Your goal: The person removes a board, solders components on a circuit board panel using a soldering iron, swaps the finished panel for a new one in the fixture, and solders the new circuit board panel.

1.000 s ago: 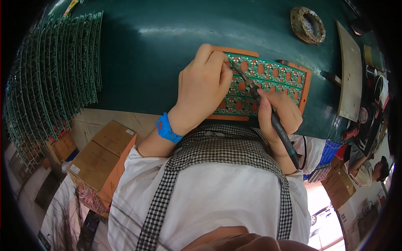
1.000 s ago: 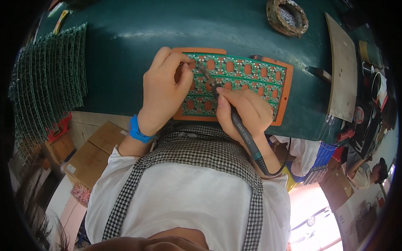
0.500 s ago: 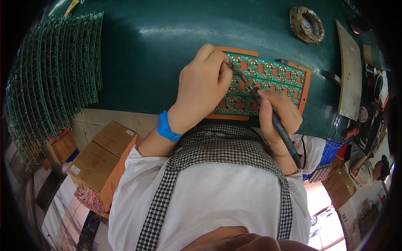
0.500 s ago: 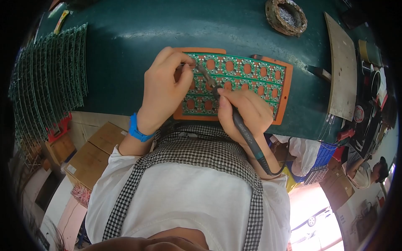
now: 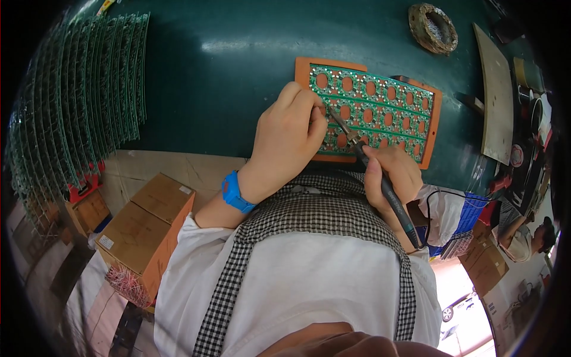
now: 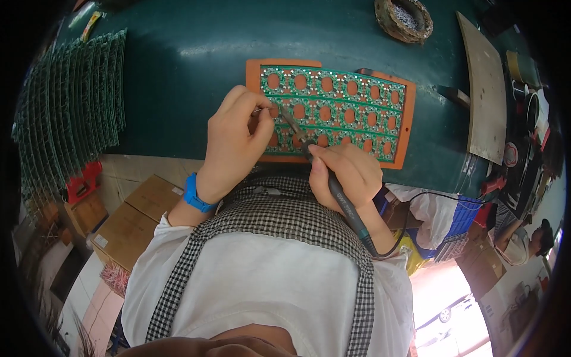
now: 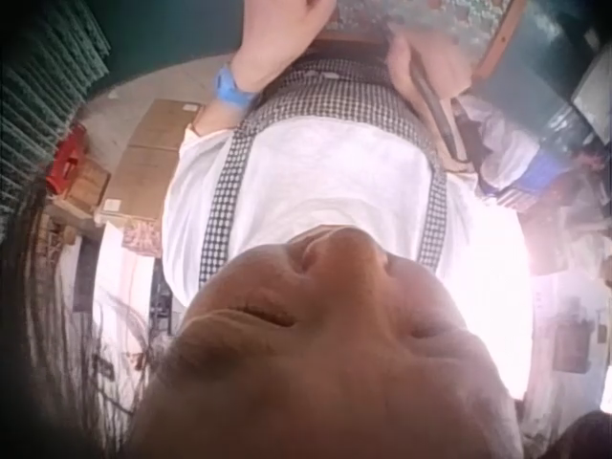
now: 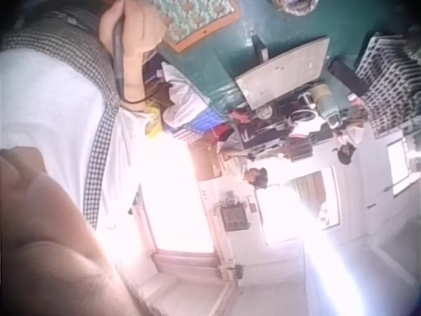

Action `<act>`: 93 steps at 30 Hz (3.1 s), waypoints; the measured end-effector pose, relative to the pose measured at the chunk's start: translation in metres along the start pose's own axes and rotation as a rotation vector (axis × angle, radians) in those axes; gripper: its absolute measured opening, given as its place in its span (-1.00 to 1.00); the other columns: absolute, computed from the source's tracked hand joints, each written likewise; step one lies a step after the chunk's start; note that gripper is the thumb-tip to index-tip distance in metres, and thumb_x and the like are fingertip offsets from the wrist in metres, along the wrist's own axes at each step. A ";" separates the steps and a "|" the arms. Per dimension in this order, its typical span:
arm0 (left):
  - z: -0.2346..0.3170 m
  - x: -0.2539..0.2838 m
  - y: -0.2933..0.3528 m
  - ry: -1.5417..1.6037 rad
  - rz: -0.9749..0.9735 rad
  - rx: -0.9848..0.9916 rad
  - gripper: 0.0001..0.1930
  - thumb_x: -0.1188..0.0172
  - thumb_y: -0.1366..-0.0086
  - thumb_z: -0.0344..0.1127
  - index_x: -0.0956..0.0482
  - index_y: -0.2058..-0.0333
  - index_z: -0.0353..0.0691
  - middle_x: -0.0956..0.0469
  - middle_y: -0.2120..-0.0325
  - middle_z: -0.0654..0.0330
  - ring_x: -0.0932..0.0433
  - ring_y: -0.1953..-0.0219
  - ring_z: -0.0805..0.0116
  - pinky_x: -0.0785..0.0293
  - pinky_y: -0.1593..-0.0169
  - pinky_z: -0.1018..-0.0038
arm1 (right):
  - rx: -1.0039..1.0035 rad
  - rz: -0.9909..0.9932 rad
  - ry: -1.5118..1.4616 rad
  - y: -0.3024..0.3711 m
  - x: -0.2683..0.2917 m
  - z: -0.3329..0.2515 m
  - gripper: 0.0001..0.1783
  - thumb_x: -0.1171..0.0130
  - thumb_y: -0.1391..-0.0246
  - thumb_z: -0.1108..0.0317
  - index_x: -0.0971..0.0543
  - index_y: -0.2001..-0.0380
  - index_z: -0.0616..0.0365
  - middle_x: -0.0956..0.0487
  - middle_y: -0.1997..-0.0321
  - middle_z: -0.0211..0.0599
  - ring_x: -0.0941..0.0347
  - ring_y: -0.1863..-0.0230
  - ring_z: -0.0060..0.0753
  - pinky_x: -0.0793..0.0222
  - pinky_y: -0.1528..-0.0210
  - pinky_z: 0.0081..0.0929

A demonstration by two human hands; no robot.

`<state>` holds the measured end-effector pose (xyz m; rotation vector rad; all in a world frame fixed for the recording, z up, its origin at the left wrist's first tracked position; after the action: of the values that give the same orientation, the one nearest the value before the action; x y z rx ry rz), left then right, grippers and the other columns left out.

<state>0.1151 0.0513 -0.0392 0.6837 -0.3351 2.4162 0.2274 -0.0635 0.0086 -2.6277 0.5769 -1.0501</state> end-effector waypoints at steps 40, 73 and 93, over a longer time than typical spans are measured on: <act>0.005 0.001 0.039 0.052 0.002 -0.028 -0.92 -0.13 -0.08 -0.54 -0.44 0.42 -0.29 -0.41 0.48 0.14 -0.52 0.52 0.21 -0.43 0.48 0.40 | 0.159 0.119 -0.061 0.029 0.008 -0.017 -0.96 -0.11 0.14 0.56 -0.49 0.59 0.31 -0.55 0.63 -0.23 -0.47 0.69 -0.35 -0.34 0.66 -0.55; 0.007 0.022 0.049 -0.114 -0.004 -0.081 -0.92 -0.22 -0.07 -0.51 -0.54 0.41 -0.27 -0.41 0.48 0.20 -0.47 0.50 0.27 -0.39 0.46 0.41 | 0.168 0.051 -0.106 0.033 -0.006 -0.022 -0.95 -0.11 0.16 0.54 -0.52 0.56 0.32 -0.54 0.64 -0.23 -0.49 0.68 -0.31 -0.39 0.62 -0.52; -0.002 0.023 0.019 -0.110 0.146 -0.077 -0.92 -0.19 -0.08 -0.49 -0.47 0.44 -0.24 -0.43 0.47 0.19 -0.50 0.50 0.21 -0.42 0.47 0.38 | -0.046 -0.017 -0.062 0.006 -0.011 -0.007 -0.90 -0.09 0.07 0.56 -0.55 0.43 0.34 -0.56 0.50 -0.13 -0.50 0.49 -0.27 -0.39 0.38 -0.48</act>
<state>0.0870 0.0483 -0.0296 0.7835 -0.5375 2.4935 0.2135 -0.0647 0.0050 -2.6992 0.5728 -0.9668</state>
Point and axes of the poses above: each hand's wrist, its own y-axis away from the middle knuckle, its own x-axis out of the back of the hand, z = x × y, the point moved 9 cm from there along -y, towards the middle knuckle
